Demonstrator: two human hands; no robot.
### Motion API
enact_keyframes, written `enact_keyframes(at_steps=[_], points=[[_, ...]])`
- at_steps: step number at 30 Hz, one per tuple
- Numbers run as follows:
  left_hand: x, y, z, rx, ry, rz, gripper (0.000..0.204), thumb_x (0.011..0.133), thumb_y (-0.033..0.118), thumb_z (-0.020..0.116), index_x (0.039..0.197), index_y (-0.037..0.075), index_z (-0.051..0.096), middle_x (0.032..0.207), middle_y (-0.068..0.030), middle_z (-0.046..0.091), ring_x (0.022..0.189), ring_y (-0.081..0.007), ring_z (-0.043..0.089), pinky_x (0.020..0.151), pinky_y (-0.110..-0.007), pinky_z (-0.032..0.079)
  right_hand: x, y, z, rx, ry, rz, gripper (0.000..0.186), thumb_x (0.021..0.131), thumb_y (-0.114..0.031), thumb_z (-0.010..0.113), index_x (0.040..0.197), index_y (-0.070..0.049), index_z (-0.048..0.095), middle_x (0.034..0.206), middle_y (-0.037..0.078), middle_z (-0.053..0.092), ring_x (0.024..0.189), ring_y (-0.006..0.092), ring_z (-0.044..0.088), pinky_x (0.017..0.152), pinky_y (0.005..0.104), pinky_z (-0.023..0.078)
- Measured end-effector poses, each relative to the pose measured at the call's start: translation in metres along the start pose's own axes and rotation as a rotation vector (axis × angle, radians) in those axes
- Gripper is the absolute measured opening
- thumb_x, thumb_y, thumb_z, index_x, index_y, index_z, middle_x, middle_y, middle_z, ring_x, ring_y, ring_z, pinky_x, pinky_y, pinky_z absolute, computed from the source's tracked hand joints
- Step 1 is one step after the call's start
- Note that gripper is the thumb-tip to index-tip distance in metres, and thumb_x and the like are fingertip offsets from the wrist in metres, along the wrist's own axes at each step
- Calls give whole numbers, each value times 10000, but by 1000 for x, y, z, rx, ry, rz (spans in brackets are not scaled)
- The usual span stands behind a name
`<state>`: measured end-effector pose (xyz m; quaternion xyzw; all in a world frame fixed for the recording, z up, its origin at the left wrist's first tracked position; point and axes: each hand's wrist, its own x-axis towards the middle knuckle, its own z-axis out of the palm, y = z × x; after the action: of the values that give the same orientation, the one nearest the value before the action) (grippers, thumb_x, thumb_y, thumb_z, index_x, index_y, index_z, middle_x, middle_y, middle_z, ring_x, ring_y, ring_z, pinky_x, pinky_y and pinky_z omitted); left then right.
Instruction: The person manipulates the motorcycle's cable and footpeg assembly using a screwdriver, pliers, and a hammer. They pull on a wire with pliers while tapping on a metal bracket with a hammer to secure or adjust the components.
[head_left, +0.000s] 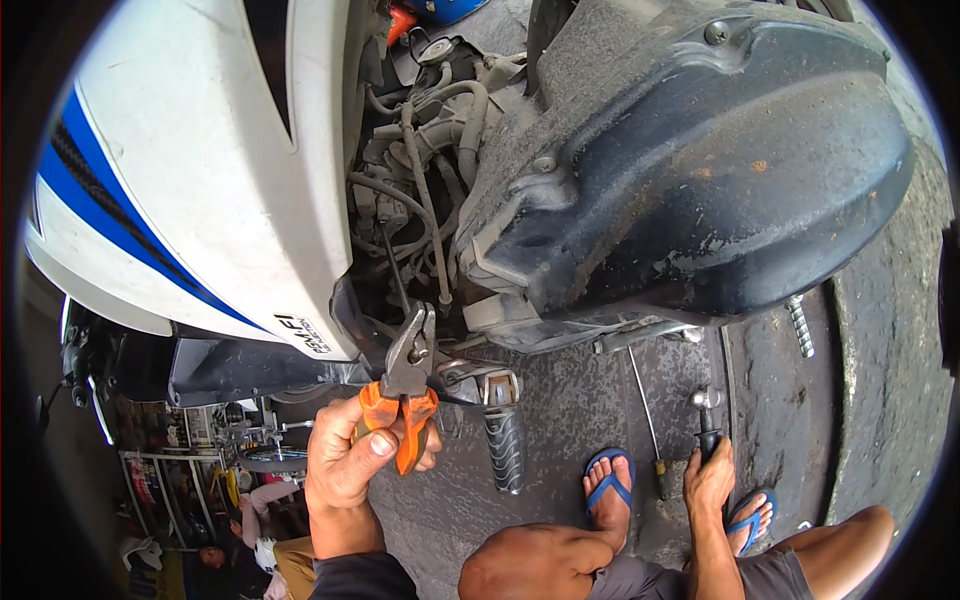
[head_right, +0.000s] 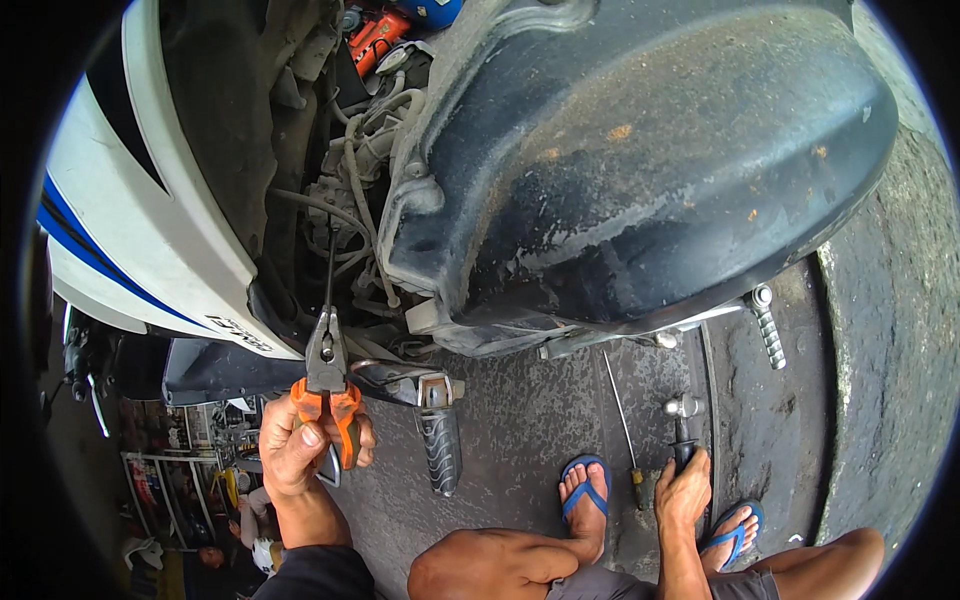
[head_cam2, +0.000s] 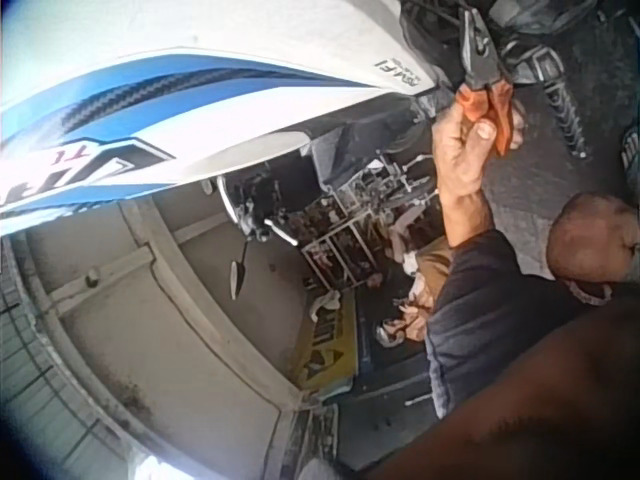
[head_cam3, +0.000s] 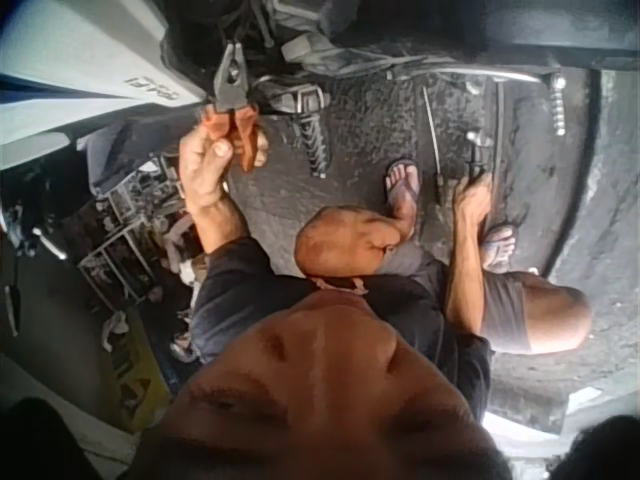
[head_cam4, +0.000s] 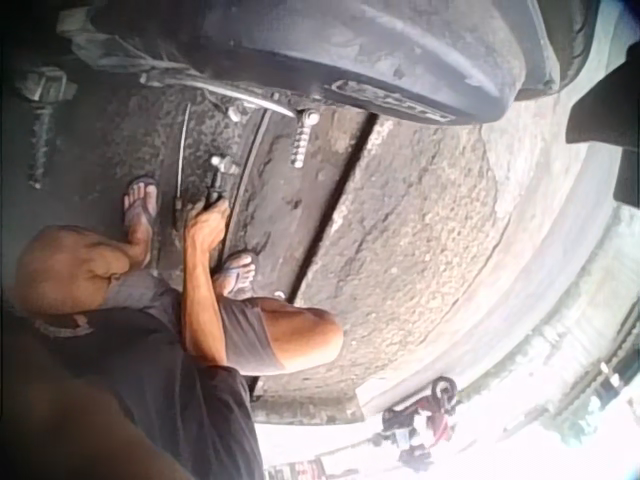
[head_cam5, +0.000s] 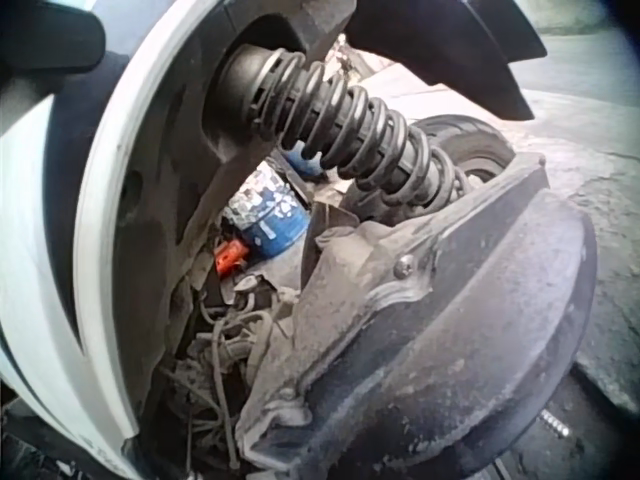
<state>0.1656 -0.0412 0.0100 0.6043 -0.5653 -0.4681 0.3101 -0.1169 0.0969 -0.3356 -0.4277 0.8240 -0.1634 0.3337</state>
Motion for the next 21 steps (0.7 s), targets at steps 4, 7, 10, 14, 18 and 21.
enact_keyframes(at_steps=[4,7,10,14,18,21], points=[[0,-1,-2,-7,6,-4,580,880,385,713,1160,-116,627,825,-201,707,644,-244,701,563,-339,582,0,-2,-2,16,-7,1,344,838,-107,682,1110,32,525,1018,284,616,930,493,617,799,532,490],[-1,-2,-2,-7,6,-4,574,880,381,711,1156,-115,629,827,-200,707,645,-243,702,565,-338,583,1,-2,-2,10,-24,12,344,837,-107,682,1108,35,526,1022,285,616,931,491,618,800,530,492],[-1,-1,-2,-4,-2,-4,574,878,383,711,1154,-115,630,829,-199,708,644,-243,701,565,-337,583,1,-3,-3,8,-22,21,355,840,-108,681,1125,37,527,1033,284,617,936,487,621,802,528,495],[0,-1,-2,-4,-3,-1,571,883,388,710,1146,-113,633,827,-199,707,645,-243,700,567,-337,582,0,-1,-2,6,4,0,373,844,-108,679,1151,39,524,1037,282,619,939,484,624,803,527,496],[-1,1,-1,6,-17,7,564,890,398,705,1133,-107,641,821,-194,707,639,-240,698,570,-337,580,-1,-3,-3,4,6,-2,388,846,-109,678,1168,38,519,1034,280,619,939,482,624,804,527,498],[-1,3,-1,18,-29,19,567,888,404,708,1131,-103,644,821,-194,707,634,-239,697,571,-338,579,-1,0,0,-3,8,-3,384,845,-111,678,1162,36,518,1033,279,619,941,483,623,805,527,497]])
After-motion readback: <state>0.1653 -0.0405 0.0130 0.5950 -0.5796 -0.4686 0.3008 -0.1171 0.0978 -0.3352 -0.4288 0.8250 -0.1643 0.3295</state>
